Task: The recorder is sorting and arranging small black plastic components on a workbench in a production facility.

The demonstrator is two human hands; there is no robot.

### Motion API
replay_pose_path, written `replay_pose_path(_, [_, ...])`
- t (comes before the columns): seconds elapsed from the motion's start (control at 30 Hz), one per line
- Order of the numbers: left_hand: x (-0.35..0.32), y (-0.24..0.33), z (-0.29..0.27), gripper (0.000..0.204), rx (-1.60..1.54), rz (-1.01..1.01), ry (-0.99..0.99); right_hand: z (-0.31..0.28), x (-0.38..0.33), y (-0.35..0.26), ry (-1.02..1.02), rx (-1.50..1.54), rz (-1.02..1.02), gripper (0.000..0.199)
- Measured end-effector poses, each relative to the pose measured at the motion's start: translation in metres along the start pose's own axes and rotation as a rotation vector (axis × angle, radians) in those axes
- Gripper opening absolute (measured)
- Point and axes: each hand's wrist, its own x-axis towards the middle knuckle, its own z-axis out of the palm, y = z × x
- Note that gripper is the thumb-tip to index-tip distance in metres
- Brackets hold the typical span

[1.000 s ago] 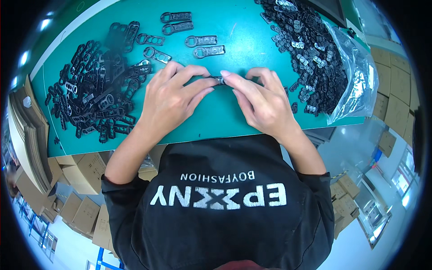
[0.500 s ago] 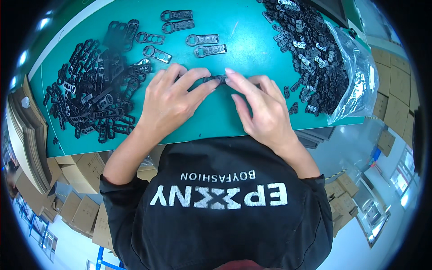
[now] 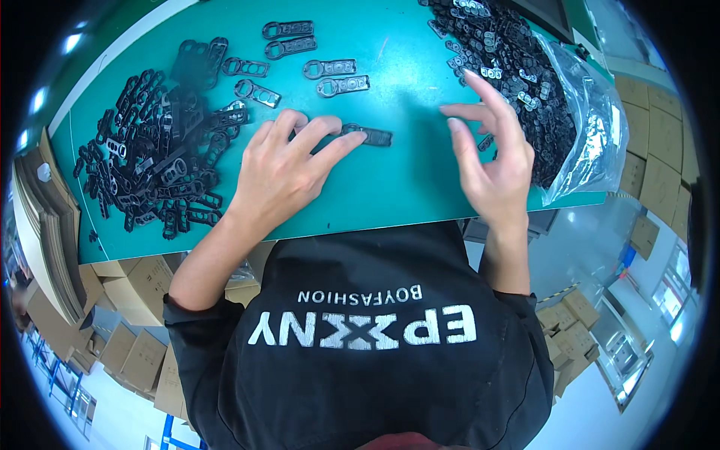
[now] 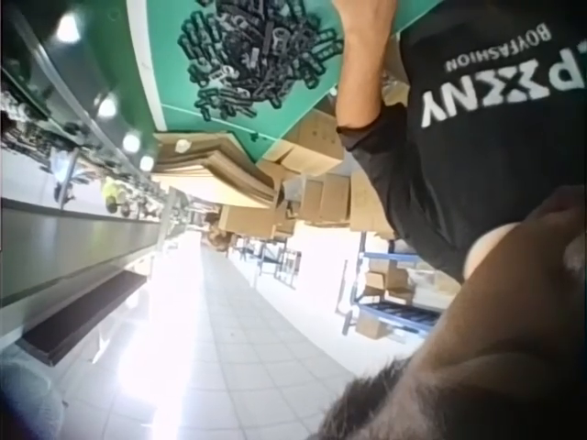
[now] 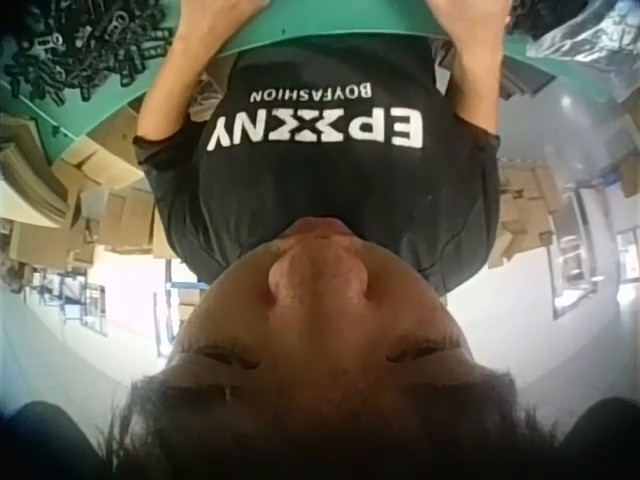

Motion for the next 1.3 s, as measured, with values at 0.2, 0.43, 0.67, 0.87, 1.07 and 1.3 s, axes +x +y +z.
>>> replay_pose_path(0.2, [0.006, 0.006, -0.005, 0.038, -0.034, -0.004, -0.024, -0.009, -0.004, 0.011, -0.003, -0.025, 0.075, 0.053])
replay_pose_path(0.43, [0.019, 0.011, -0.003, 0.035, -0.07, 0.035, 0.007, -0.005, -0.004, 0.012, 0.0, -0.002, 0.038, 0.05])
replay_pose_path(0.67, [0.023, 0.0, -0.001, 0.024, 0.078, -0.054, 0.049, -0.021, 0.025, 0.032, 0.147, -0.164, 0.058, 0.049])
replay_pose_path(0.87, [0.027, -0.002, -0.014, 0.022, 0.066, -0.161, 0.074, 0.0, 0.056, 0.048, 0.009, -0.297, -0.141, 0.049])
replay_pose_path(1.07, [0.014, -0.045, -0.061, 0.025, 0.217, -0.253, 0.064, -0.005, 0.074, 0.065, -0.134, -0.321, -0.187, 0.049])
replay_pose_path(1.3, [0.02, -0.049, -0.063, 0.026, 0.202, -0.247, -0.04, -0.006, 0.066, 0.031, -0.111, -0.134, -0.09, 0.061])
